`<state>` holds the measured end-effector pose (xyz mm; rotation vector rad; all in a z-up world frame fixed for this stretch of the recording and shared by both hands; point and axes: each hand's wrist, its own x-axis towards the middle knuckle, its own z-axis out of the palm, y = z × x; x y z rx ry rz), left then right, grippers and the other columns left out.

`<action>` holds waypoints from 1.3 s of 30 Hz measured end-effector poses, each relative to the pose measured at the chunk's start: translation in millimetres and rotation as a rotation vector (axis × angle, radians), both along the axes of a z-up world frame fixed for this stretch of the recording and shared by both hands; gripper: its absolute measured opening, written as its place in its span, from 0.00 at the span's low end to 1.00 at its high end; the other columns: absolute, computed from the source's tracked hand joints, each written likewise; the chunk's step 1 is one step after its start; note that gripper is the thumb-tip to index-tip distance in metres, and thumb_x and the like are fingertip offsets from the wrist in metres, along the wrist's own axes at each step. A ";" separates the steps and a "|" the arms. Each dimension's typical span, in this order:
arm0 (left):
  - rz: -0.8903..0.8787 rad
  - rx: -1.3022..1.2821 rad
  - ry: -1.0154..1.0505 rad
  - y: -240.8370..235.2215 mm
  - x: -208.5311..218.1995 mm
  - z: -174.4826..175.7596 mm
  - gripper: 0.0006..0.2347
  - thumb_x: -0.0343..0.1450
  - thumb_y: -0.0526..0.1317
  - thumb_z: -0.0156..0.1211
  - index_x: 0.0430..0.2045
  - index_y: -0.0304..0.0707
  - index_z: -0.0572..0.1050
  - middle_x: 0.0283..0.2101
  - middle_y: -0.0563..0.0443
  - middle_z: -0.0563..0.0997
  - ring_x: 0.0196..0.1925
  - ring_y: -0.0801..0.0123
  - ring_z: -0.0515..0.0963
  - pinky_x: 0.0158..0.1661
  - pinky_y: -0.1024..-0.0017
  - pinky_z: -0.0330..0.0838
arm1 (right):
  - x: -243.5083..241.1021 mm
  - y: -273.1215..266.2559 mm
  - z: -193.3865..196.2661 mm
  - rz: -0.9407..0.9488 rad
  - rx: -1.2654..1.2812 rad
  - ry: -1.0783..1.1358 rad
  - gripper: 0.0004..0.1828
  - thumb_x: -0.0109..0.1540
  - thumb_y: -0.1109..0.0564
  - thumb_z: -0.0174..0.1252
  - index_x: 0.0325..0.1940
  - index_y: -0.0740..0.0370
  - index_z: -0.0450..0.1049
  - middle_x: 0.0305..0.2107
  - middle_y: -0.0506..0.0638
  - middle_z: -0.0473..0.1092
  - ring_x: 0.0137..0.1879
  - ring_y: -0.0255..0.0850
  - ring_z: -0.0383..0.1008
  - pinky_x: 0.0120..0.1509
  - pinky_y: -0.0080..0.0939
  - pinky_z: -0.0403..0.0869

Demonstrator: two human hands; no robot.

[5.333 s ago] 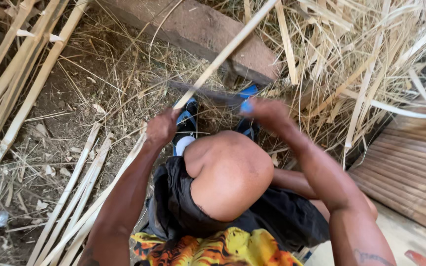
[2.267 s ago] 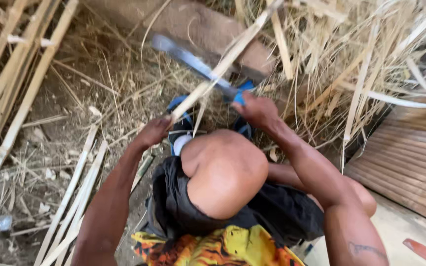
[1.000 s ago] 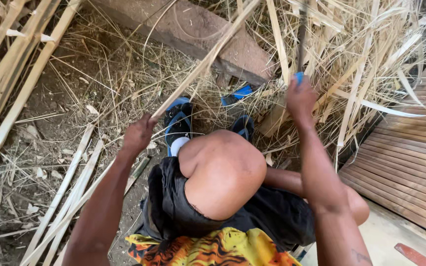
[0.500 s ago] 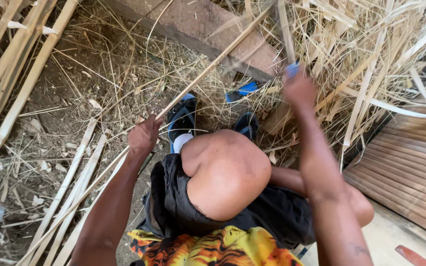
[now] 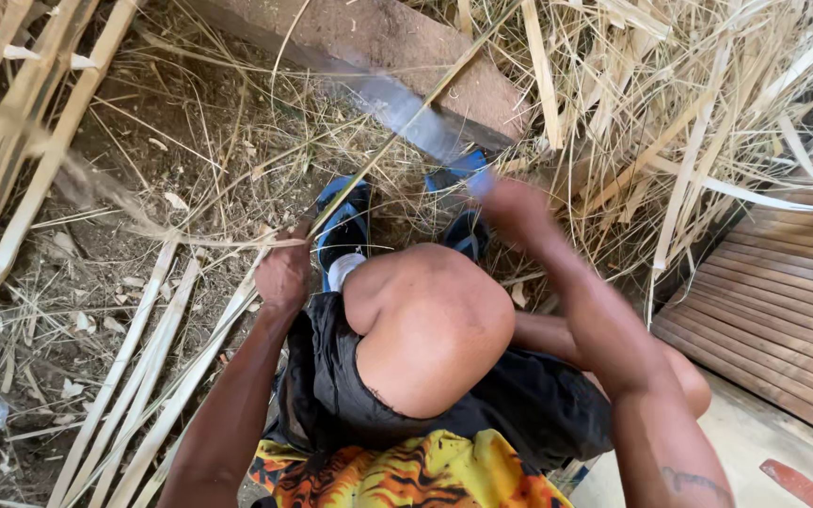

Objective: The person sits on the ground and uses a machete to split long bamboo poles into thin strips. They repeatedly strike the bamboo against a wooden block to separate the material, discarding the resulting strips to the side.

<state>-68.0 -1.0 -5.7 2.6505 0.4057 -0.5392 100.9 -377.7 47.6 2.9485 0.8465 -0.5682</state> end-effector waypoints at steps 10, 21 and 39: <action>0.009 -0.094 -0.117 18.8 22.9 0.6 0.13 0.79 0.49 0.47 0.54 0.55 0.76 0.46 0.41 0.77 0.33 0.46 0.84 0.30 0.52 0.79 | 42.5 -26.9 54.5 -0.226 -0.242 0.086 0.28 0.72 0.34 0.41 0.48 0.61 0.68 0.23 0.50 0.66 0.24 0.42 0.69 0.25 0.48 0.70; -0.108 -0.142 0.150 -2.2 30.9 -39.9 0.18 0.82 0.55 0.42 0.50 0.38 0.66 0.36 0.36 0.82 0.28 0.51 0.86 0.23 0.56 0.78 | -34.8 8.5 -7.2 -0.570 -0.104 0.090 0.23 0.71 0.37 0.46 0.53 0.58 0.67 0.33 0.62 0.77 0.37 0.56 0.77 0.41 0.62 0.76; -0.053 -0.278 -0.191 19.6 32.5 -35.7 0.32 0.69 0.48 0.64 0.65 0.39 0.55 0.55 0.27 0.74 0.45 0.34 0.80 0.38 0.46 0.79 | 31.1 -14.1 30.6 -0.665 0.217 0.109 0.25 0.75 0.37 0.40 0.48 0.60 0.67 0.22 0.60 0.68 0.26 0.56 0.71 0.40 0.50 0.76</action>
